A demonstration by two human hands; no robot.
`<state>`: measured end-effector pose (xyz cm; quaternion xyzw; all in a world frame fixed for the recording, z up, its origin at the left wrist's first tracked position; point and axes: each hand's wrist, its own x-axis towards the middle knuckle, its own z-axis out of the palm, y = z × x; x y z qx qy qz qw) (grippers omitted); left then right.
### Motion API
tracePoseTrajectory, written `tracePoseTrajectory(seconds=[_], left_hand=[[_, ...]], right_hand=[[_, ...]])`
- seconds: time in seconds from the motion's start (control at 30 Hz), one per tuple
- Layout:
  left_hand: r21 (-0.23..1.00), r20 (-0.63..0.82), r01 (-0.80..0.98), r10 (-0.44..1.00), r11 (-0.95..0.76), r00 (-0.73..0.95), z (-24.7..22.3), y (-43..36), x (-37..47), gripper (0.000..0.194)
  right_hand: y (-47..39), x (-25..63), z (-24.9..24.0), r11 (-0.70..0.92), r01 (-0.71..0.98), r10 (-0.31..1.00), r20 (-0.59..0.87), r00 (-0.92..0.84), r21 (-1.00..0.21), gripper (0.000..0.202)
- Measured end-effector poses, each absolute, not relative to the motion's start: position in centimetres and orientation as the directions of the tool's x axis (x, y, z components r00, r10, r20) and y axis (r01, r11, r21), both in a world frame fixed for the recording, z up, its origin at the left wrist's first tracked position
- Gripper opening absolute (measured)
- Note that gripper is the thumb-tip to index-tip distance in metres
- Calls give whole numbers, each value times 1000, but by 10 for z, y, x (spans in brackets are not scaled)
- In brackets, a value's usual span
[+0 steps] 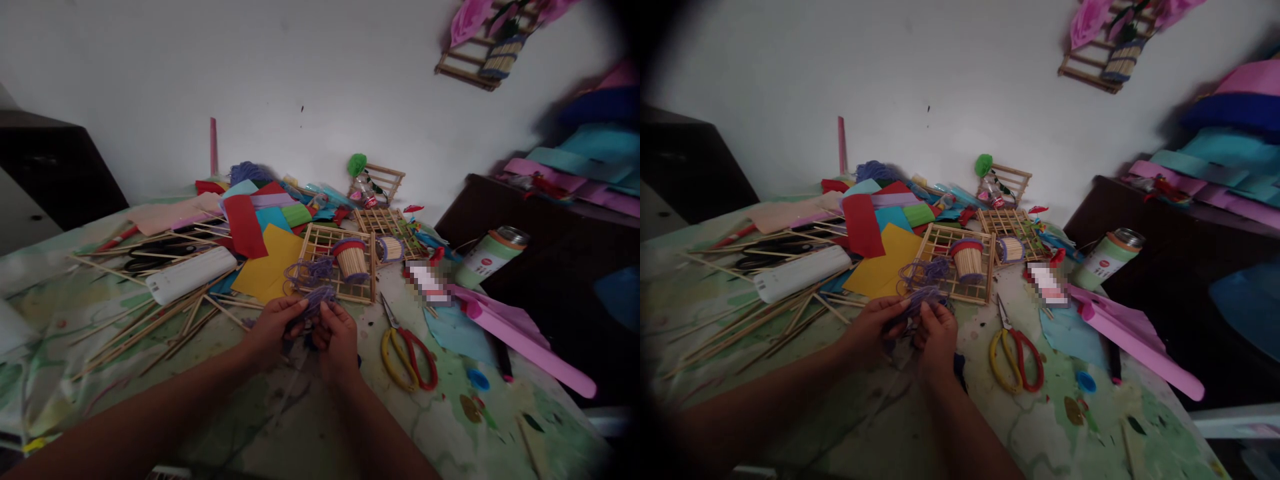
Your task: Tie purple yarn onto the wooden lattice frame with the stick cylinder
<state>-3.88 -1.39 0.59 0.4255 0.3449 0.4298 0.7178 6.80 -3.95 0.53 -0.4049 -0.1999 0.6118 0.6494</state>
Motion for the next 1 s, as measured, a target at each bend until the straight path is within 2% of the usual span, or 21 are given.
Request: tracePoseTrajectory(seconds=[0.2, 0.4, 0.53, 0.6, 0.67, 0.7, 0.77, 0.83, 0.93, 1.0], left_hand=[[924, -115, -288, 900, 252, 420, 1, -14, -39, 32], [956, -81, -224, 906, 188, 415, 3, -10, -39, 42], [930, 5, -356, 968, 87, 250, 21, 8, -59, 36], [866, 82, -499, 992, -22, 99, 34, 20, -78, 31], [781, 168, -602, 984, -170, -59, 47, 31, -99, 29], [740, 194, -631, 972, -231, -129, 52, 36, -110, 28], [675, 203, -671, 951, -308, -232, 58, 42, -127, 26], [639, 188, -694, 942, -332, -278, 59, 46, -136, 26], [626, 180, -707, 942, -331, -282, 55, 48, -136, 27], [632, 186, -711, 951, -308, -247, 51, 48, -130, 28]], right_hand=[[-40, 68, 4, -79, -590, 956, -228, 182, -804, 32], [-37, 72, 7, -46, -560, 956, -199, 216, -827, 30], [-34, 93, 21, 123, -532, 931, -88, 354, -838, 29], [-33, 108, 27, 267, -404, 860, 27, 510, -875, 28], [-29, 122, 29, 340, -145, 765, 183, 617, -929, 27], [-25, 127, 29, 329, 17, 739, 269, 618, -944, 27], [-15, 130, 29, 277, 285, 746, 392, 538, -918, 26], [-1, 123, 32, 233, 455, 807, 432, 403, -859, 24], [23, 103, 37, 171, 652, 912, 368, 178, -739, 33], [38, 90, 39, 144, 727, 946, 309, 99, -671, 34]])
